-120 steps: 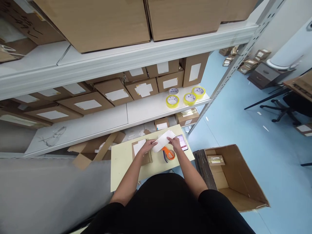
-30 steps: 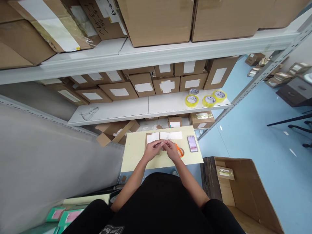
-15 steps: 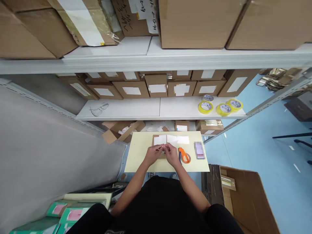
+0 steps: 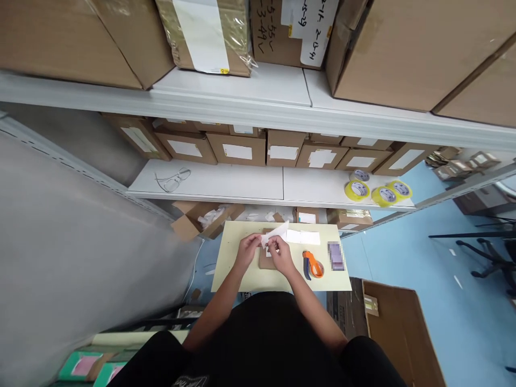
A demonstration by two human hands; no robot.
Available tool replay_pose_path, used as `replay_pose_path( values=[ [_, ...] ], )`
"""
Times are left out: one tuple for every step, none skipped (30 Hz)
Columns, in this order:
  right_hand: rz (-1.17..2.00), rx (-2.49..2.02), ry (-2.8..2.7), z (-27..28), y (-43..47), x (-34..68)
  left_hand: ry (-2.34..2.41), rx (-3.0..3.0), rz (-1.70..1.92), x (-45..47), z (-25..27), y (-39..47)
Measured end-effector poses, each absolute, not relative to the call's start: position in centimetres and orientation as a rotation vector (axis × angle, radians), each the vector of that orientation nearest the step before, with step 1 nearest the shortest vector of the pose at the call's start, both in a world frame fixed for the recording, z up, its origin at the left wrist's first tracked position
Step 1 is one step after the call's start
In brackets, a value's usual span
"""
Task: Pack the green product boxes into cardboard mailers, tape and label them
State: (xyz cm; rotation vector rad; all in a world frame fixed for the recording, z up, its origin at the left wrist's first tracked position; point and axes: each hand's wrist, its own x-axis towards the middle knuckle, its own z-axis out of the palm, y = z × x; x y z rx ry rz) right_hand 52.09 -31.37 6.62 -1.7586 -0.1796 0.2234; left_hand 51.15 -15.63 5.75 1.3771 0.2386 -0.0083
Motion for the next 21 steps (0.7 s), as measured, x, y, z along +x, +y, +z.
replay_pose_path(
  values=[
    [0.236, -1.713, -0.149, 6.8, -31.0, 52.2, 0.250, 1.306, -0.018, 51.4, 5.8, -15.3],
    [0.240, -1.684, -0.121, 6.9, -30.8, 52.2, 0.228, 1.265, -0.041, 51.6, 5.8, -15.0],
    [0.237, -1.674, -0.100, 7.0, -30.6, 52.3, 0.182, 1.255, -0.074, 51.9, 5.9, -14.7],
    [0.231, -1.678, -0.091, 7.1, -30.4, 52.3, 0.125, 1.270, -0.104, 52.1, 5.9, -14.5],
    [0.222, -1.691, -0.091, 7.2, -30.3, 52.3, 0.071, 1.301, -0.125, 52.2, 6.0, -14.2],
    [0.213, -1.704, -0.096, 7.3, -30.2, 52.3, 0.027, 1.334, -0.130, 52.4, 6.2, -14.0],
    [0.201, -1.712, -0.098, 7.3, -30.1, 52.2, -0.006, 1.363, -0.125, 52.6, 6.3, -13.9],
    [0.184, -1.709, -0.091, 7.4, -30.0, 52.1, -0.030, 1.385, -0.114, 52.7, 6.4, -13.8],
    [0.170, -1.694, -0.073, 7.4, -29.9, 52.0, -0.047, 1.400, -0.104, 52.8, 6.5, -13.7],
    [0.157, -1.669, -0.043, 7.4, -29.7, 51.8, -0.060, 1.409, -0.100, 52.9, 6.5, -13.6],
    [0.149, -1.642, -0.008, 7.4, -29.5, 51.7, -0.067, 1.414, -0.101, 52.9, 6.6, -13.6],
    [0.146, -1.619, 0.025, 7.4, -29.2, 51.6, -0.071, 1.419, -0.098, 52.9, 6.6, -13.6],
    [0.146, -1.608, 0.048, 7.4, -28.9, 51.4, -0.077, 1.428, -0.094, 52.9, 6.5, -13.6],
    [0.152, -1.609, 0.056, 7.4, -28.6, 51.3, -0.089, 1.436, -0.092, 52.9, 6.3, -13.6],
    [0.160, -1.617, 0.051, 7.4, -28.4, 51.3, -0.100, 1.439, -0.100, 52.8, 6.0, -13.4],
    [0.170, -1.627, 0.036, 7.5, -28.2, 51.2, -0.097, 1.431, -0.118, 52.7, 5.5, -13.2],
    [0.185, -1.636, 0.017, 7.5, -28.1, 51.2, -0.067, 1.409, -0.140, 52.6, 4.9, -12.8],
    [0.203, -1.641, -0.001, 7.5, -28.0, 51.3, -0.007, 1.372, -0.160, 52.6, 4.2, -12.2],
    [0.220, -1.644, -0.017, 7.5, -28.1, 51.4, 0.076, 1.321, -0.164, 52.6, 3.4, -11.4],
    [0.228, -1.646, -0.024, 7.4, -28.2, 51.6, 0.174, 1.262, -0.148, 52.7, 2.5, -10.4],
    [0.215, -1.651, -0.017, 7.3, -28.3, 51.8, 0.280, 1.199, -0.106, 52.7, 1.6, -9.2]
  ],
)
